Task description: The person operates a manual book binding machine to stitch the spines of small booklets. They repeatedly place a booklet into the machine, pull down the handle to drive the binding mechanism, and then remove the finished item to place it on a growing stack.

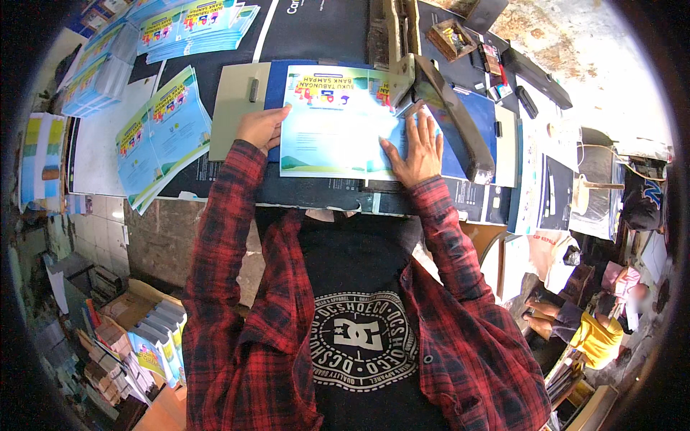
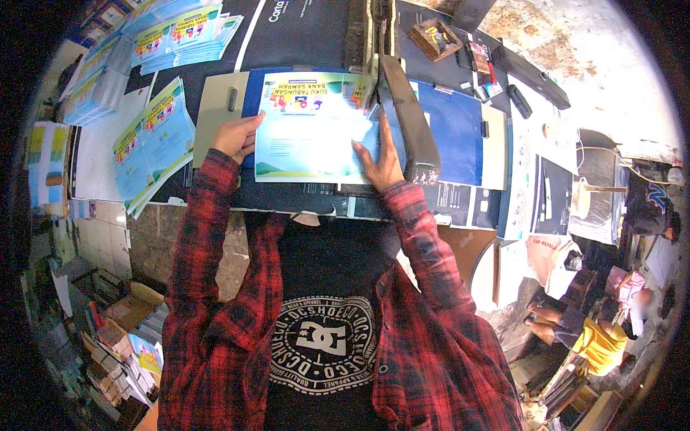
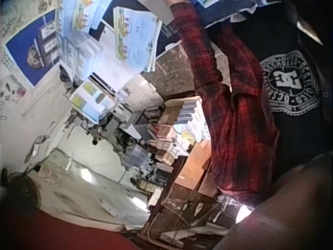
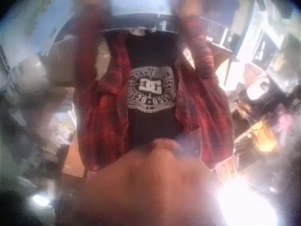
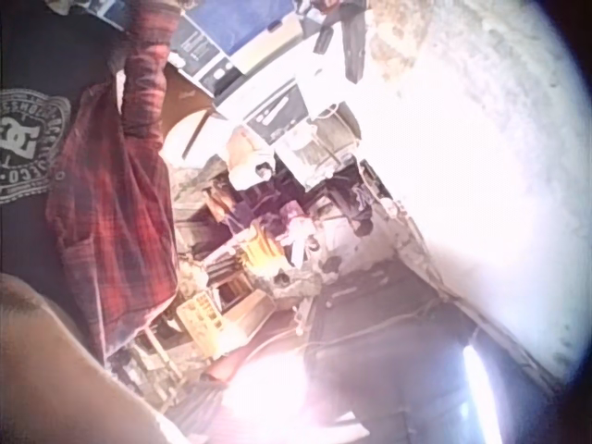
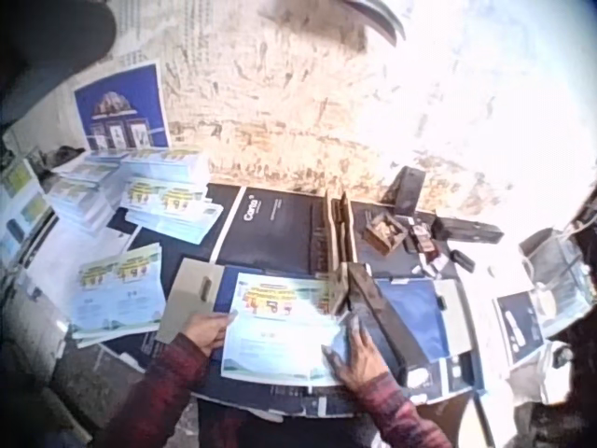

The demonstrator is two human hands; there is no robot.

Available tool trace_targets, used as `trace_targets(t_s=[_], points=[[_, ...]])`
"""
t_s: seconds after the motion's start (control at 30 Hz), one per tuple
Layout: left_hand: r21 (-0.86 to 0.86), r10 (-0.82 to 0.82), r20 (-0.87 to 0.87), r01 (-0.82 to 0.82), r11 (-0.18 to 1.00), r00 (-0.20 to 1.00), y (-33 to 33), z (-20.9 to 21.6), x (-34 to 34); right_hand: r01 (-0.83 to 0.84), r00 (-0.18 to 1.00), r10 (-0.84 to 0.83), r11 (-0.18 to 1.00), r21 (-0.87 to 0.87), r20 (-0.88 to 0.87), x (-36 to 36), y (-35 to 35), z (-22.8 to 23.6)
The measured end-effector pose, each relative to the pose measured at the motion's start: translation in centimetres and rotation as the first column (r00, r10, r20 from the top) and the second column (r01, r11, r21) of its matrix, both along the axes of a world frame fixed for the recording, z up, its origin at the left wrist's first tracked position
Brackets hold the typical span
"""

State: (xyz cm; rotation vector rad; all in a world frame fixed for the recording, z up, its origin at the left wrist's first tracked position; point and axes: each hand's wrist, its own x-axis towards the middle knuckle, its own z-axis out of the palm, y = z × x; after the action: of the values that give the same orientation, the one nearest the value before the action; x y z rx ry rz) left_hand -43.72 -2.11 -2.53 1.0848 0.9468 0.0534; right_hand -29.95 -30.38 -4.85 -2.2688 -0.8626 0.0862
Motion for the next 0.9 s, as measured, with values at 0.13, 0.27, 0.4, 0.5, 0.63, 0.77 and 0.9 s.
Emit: trace_targets(t_s=[0.13, 0.27, 0.4, 0.5, 0.63, 0.77, 0.9], points=[[0.034, -0.068, 0.008, 0.068, 0.997, 0.998, 0.0, -0.8, 0.8, -0.003, 0.992, 0.024, 0.986, 0.168, -0.122, 0.4, -0.9, -0.4], [0.112, -0.028, -0.003, 0.029, 0.993, 1.000, 0.0, -1.6, 0.5, -0.006, 0.987, 0.030, 0.988, 0.153, -0.155, 0.5, -1.2, -0.3], [0.934, 0.017, -0.075, 0.064, 0.352, 0.997, -3.3, -0.2, 1.5, 0.011, 0.995, -0.009, 1.000, 0.022, -0.101, 1.0, -1.6, -0.4], [0.987, -0.389, -0.156, 0.159, -0.023, 0.908, -9.7, 0.7, 1.0, 0.011, 1.000, -0.011, 1.000, -0.025, -0.017, 0.8, -1.7, -0.6], [0.943, -0.386, -0.332, 0.294, -0.157, 0.861, -13.7, -2.2, 1.6, 0.007, 1.000, -0.005, 0.994, -0.107, 0.012, 0.9, -1.6, 0.2], [0.943, -0.388, -0.333, 0.295, -0.155, 0.860, -13.5, -2.8, 2.0, -0.033, 0.992, 0.059, 0.974, -0.226, 0.112, 2.9, -2.8, 0.6], [0.953, -0.380, -0.303, 0.281, -0.112, 0.874, -13.4, -2.8, 2.1, -0.047, 0.997, 0.050, 0.998, 0.048, -0.063, 7.1, -2.3, 11.5]])
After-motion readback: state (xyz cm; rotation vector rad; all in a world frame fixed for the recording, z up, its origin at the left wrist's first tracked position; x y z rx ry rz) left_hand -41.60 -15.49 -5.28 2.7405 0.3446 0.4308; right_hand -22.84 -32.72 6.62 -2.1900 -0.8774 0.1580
